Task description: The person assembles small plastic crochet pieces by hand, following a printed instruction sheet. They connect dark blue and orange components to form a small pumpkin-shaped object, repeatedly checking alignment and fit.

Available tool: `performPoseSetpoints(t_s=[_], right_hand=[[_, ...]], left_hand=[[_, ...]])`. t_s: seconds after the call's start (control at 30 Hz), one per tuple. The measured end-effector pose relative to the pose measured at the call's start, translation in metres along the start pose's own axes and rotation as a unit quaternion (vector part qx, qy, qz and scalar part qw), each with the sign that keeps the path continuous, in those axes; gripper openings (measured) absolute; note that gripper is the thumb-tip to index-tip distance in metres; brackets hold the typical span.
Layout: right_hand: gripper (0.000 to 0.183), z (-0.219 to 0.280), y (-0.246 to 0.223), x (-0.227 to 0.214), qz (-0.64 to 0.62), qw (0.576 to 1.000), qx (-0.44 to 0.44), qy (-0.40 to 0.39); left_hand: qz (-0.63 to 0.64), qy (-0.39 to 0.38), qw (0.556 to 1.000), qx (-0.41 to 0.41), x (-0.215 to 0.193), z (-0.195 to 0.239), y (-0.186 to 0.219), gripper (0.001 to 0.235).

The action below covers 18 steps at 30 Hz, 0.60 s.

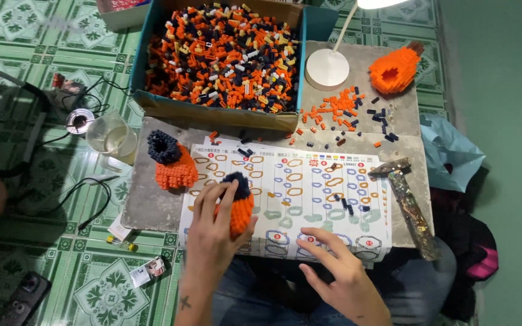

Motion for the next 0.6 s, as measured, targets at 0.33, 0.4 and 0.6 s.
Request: performPoseSetpoints(t_s=[0.33,0.4,0.6], right_hand=[[0.064,-0.031,-0.016,0.031,0.017,1.0,-0.017,0.012],[0.07,-0.042,-0.022,0.04,0.004,1.0,-0.011,0.007],[0.115,-0.072,-0.034,0.08,-0.049,0.999,0.017,-0.005]], left_hand=[[0.044,0.005,0.999,0.0,-0.01,0.003,0.01,0.07],[0.102,0.03,0.994,-0.02,-0.028,-0.01,-0.006,0.061],[-0.05,0.191,0.975,-0.102,-0.073,-0.064,-0.075,0.076]])
Point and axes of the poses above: each hand's wrist, its own z-axis away from the middle knuckle, its own x-axis out of the palm, y = z × x, the point moved 7 cm from there along -z, towards the middle knuckle, and after that the axes turned 4 degrees about -x, right-handed, at the moved point
